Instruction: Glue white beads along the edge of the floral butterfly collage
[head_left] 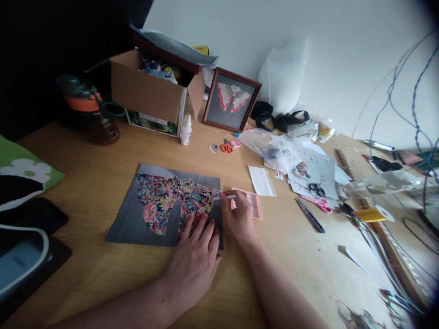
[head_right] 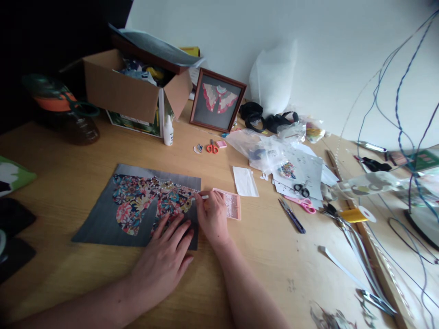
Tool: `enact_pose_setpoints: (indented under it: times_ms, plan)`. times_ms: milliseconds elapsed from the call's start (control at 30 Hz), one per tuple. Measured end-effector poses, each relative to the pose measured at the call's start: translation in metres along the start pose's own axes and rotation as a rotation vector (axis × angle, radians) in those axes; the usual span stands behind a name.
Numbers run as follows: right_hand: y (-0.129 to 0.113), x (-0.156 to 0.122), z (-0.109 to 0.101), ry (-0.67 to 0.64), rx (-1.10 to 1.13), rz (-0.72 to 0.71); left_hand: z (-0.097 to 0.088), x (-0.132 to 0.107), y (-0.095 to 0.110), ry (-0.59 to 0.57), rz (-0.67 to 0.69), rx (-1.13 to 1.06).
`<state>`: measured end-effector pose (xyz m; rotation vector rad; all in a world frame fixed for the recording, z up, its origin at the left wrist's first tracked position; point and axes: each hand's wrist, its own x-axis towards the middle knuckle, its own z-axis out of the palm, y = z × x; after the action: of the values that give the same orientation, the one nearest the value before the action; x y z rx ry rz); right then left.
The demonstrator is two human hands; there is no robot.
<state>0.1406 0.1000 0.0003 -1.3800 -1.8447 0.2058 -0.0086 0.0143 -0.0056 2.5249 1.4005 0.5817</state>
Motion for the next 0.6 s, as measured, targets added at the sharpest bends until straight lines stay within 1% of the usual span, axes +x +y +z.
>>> enact_pose_setpoints:
  times_ms: [167, 300, 367, 500, 533, 600]
  plan:
    - [-0.001, -0.001, 0.001, -0.006, -0.003, -0.011, 0.0, 0.0, 0.0, -0.006, -0.004, 0.0]
    - [0.003, 0.003, -0.003, 0.039, -0.04, 0.001, -0.002, 0.001, 0.0, -0.006, 0.005, 0.003]
    - [0.011, 0.009, -0.01, 0.11, -0.065, 0.055, -0.004, 0.002, -0.001, -0.004, 0.018, 0.018]
    - [0.035, 0.019, -0.029, 0.313, -0.063, 0.262, -0.003, 0.002, -0.003, 0.042, 0.054, 0.041]
    - [0.042, 0.02, -0.033, 0.346, -0.069, 0.297, -0.002, 0.002, -0.004, 0.055, 0.059, 0.044]
    - [0.053, 0.02, -0.038, 0.371, -0.096, 0.314, 0.0, 0.001, -0.004, 0.069, 0.065, 0.047]
